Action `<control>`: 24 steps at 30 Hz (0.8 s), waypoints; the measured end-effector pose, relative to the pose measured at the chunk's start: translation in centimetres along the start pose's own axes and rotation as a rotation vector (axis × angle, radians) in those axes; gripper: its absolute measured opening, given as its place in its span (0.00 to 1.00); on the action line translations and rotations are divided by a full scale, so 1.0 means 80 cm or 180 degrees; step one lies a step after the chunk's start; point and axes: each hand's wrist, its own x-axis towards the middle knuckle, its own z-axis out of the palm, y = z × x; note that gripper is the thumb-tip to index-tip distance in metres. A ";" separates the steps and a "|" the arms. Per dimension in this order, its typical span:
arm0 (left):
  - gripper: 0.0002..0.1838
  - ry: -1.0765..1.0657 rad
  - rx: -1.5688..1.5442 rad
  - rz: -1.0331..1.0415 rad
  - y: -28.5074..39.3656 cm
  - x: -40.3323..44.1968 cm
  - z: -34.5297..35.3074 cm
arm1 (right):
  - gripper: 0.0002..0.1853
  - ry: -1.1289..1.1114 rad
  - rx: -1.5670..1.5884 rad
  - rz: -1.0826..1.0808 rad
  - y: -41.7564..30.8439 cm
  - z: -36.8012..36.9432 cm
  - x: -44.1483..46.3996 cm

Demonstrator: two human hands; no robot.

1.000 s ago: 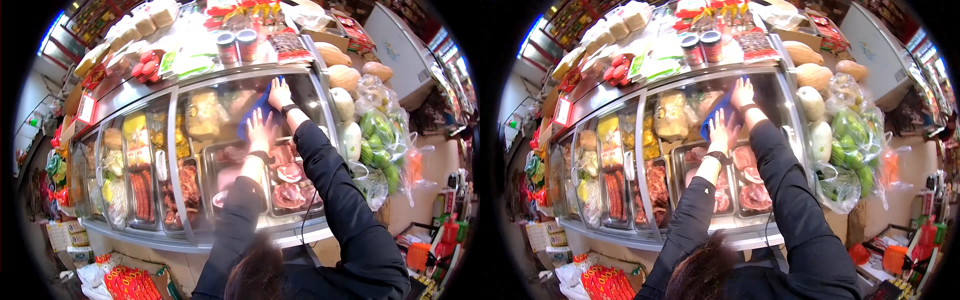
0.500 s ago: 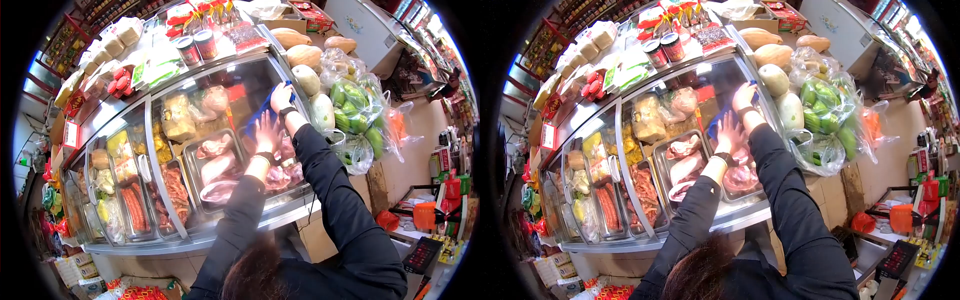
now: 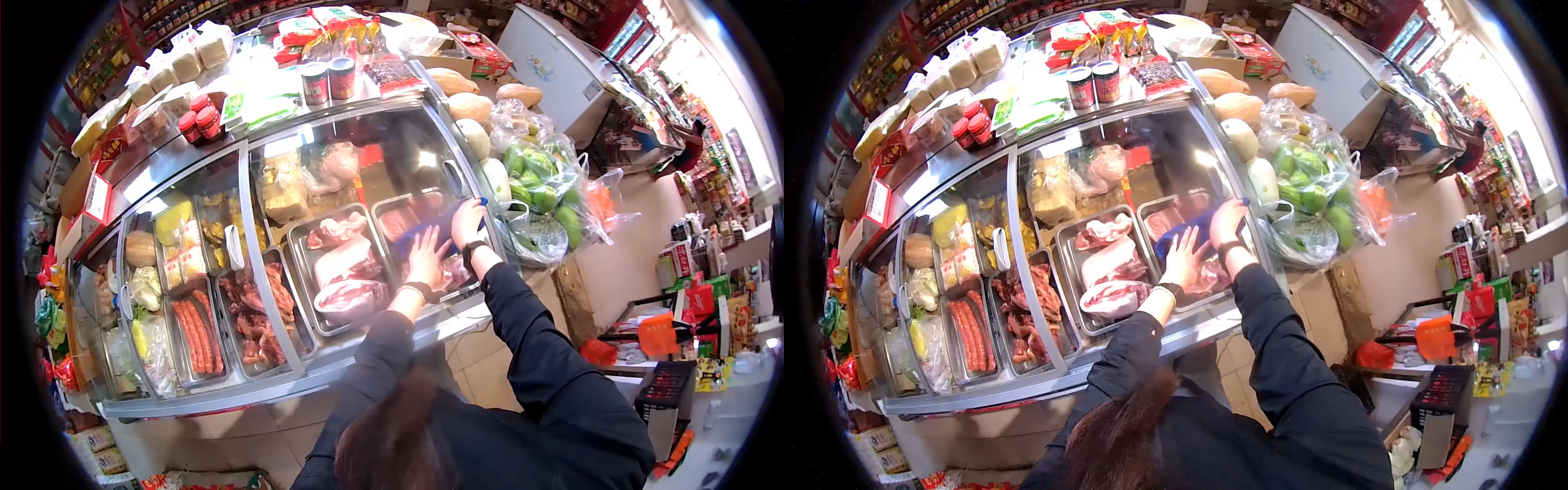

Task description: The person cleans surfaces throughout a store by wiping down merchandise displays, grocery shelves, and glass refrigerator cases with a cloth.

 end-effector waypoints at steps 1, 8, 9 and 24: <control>0.39 0.0031 -0.0009 0.0098 -0.002 -0.007 0.017 | 0.23 -0.0083 0.0046 -0.0012 -0.006 0.013 -0.015; 0.27 -0.0250 -0.0248 0.0422 -0.004 -0.102 0.039 | 0.27 -0.0652 -0.0073 0.0254 -0.036 0.033 -0.129; 0.29 -0.0375 -0.0264 0.0444 -0.008 -0.116 0.035 | 0.27 -0.0806 0.0015 0.0314 -0.043 0.029 -0.143; 0.27 -0.0302 -0.0761 0.0114 -0.018 -0.194 0.045 | 0.27 -0.1160 0.4217 -0.0065 0.012 -0.023 -0.314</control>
